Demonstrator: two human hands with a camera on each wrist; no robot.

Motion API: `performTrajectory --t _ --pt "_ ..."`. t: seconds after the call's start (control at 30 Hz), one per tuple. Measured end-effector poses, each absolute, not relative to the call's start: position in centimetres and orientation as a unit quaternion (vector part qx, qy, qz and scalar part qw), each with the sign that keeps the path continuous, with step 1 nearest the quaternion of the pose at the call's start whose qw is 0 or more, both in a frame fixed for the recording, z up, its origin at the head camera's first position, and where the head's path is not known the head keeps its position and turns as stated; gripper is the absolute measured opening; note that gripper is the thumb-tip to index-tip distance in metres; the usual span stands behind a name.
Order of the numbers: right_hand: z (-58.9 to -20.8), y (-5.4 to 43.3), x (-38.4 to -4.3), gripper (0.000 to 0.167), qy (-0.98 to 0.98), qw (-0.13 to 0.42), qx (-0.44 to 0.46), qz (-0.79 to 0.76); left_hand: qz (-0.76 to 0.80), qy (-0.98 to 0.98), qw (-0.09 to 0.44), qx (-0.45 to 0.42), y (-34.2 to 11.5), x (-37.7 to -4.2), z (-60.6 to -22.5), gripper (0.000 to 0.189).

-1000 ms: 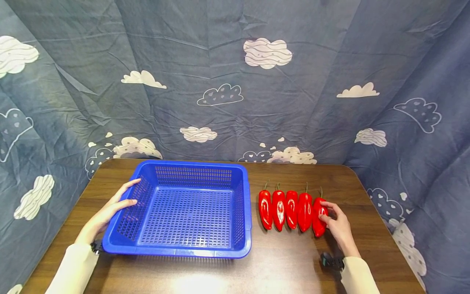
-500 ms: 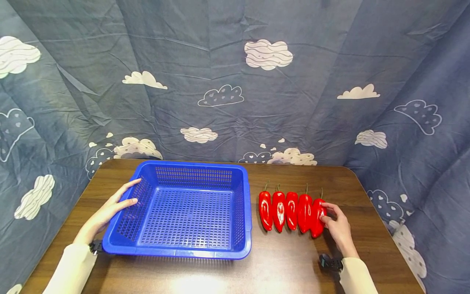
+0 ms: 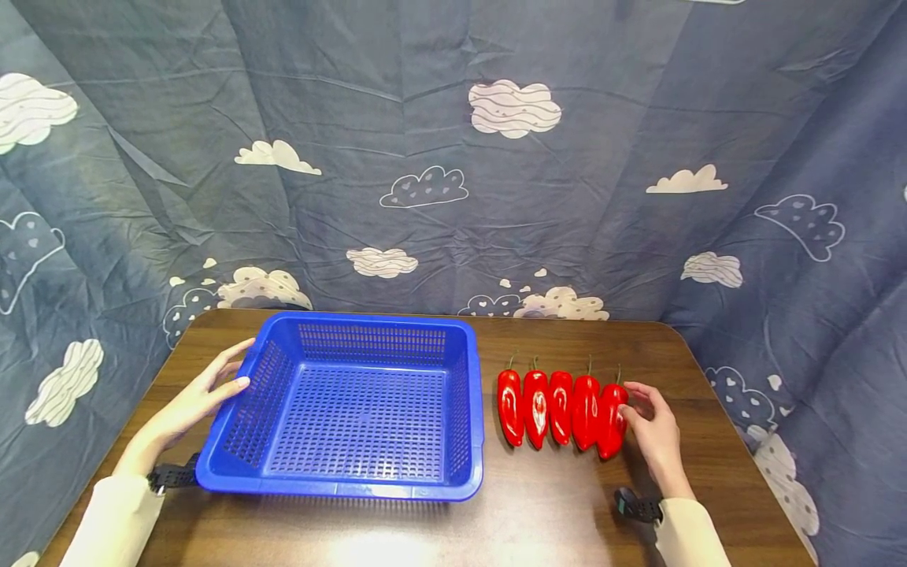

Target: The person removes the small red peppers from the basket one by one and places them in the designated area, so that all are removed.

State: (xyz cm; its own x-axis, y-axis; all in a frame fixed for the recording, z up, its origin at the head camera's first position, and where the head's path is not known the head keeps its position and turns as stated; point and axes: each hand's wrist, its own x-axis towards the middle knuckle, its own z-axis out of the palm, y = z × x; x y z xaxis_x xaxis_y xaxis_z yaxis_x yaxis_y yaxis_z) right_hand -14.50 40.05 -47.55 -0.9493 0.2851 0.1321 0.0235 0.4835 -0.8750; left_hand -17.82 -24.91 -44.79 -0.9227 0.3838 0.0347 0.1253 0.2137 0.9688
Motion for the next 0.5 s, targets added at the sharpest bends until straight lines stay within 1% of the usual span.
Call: performTrajectory --t 0.1,0.23,0.5 --pt "-46.9 39.3 -14.6 0.039 -0.851 0.145 -0.077 0.498 0.587 0.785 0.099 0.172 -25.2 -17.6 -43.8 0.060" --pt "-45.9 37.9 -14.8 0.040 -0.854 0.148 -0.058 0.495 0.542 0.819 0.078 0.170 -25.4 -17.1 -42.3 0.060" --pt "-43.6 35.0 -15.0 0.043 -0.883 0.118 -0.017 0.454 0.480 0.855 0.053 0.187 -24.8 -16.6 -39.7 0.061"
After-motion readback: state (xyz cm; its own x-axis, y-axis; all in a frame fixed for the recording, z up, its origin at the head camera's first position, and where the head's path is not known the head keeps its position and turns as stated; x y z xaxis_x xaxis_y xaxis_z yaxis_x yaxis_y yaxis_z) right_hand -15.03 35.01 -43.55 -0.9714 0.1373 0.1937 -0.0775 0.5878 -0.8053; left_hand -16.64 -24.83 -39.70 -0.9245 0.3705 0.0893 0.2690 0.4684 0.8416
